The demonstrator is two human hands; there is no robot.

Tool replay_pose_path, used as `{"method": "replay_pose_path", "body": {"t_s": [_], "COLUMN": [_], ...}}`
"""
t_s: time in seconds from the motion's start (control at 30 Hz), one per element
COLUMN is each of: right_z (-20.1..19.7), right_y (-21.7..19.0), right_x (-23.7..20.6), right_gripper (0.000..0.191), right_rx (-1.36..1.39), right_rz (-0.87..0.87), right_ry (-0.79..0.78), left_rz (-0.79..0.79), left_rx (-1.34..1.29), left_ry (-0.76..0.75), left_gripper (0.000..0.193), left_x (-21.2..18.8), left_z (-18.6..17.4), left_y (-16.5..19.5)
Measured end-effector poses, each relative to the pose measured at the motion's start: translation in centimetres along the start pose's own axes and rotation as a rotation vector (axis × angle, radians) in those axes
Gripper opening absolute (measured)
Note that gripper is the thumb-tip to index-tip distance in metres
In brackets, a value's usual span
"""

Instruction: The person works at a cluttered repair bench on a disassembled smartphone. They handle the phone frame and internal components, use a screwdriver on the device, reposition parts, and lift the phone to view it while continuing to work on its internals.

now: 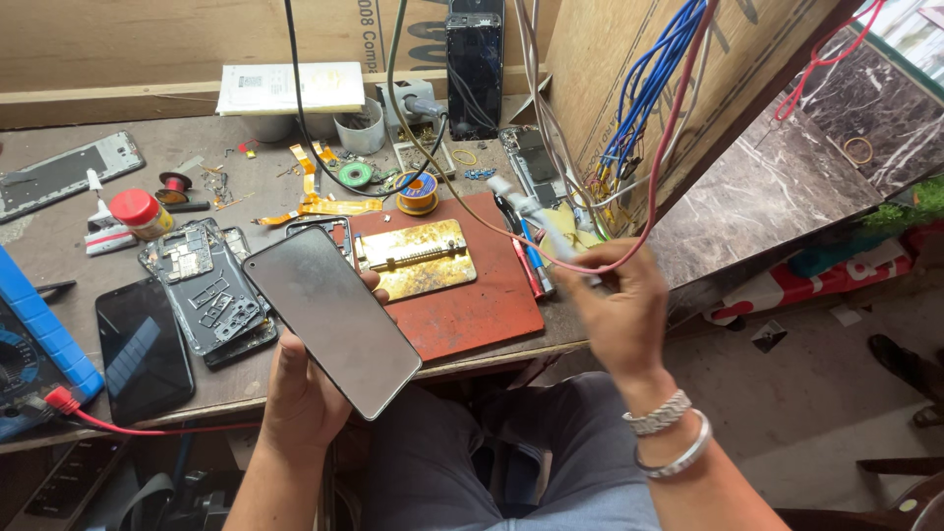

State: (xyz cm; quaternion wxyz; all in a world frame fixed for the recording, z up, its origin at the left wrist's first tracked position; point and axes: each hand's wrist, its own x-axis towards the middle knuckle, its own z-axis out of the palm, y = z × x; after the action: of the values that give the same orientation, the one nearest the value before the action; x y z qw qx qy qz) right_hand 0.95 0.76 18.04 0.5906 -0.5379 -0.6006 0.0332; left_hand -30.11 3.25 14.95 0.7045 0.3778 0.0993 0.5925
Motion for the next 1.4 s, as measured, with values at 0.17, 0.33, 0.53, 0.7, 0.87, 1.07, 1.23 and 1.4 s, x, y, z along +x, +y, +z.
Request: {"method": "replay_pose_path", "body": {"t_s": [0.17,0.33,0.53,0.7,0.87,1.07,1.23,1.4], "right_z": [2.9,3.0,-0.7,-4.1,-3.9,-2.3,-1.1,0.3], "right_y": [-1.1,-1.9,-0.6,0.9,0.7,0.5,0.8,1.7], "right_x": [-0.5,-0.6,-0.6,-0.3,0.0,0.1,1.0,2.2], "right_gripper": [0.015,0.015,0.016,0.014,0.033,0.031,0.046,0.031], "right_rx": [-0.167,-0.230,-0.150,-0.413,-0.562,-0.614,-0.657,-0.748], "right_rz": [-0.024,-0.191,0.161,0.144,0.228,0.161,0.111,0.163], "right_ry": [-0.197,-0.209,-0.086,-0.054,-0.112,-0.111,-0.202,-0.226], "left_rz": [-0.001,0.011,-0.010,-0.005,0.001,-0.001,-0.012,-0.005], "left_rx": [0.042,0.051,0.036,0.085,0.083,0.074,0.048,0.053], "left_ry": [0.016,0.013,0.024,0.037,0.033,0.039,0.034,0.038], "left_gripper": [0.100,0.101,0.102,0.103,0.103,0.103,0.102,0.103], "left_x": [-0.3,-0.5,-0.5,-0.5,-0.5,-0.7,-0.4,-0.6], "left_z": [0.2,0.1,-0.5,-0.6,-0.5,-0.4,-0.5,-0.7], "left_y": [-0.1,0.0,0.0,-0.1,-0.3,-0.6,-0.5,-0.4]}}
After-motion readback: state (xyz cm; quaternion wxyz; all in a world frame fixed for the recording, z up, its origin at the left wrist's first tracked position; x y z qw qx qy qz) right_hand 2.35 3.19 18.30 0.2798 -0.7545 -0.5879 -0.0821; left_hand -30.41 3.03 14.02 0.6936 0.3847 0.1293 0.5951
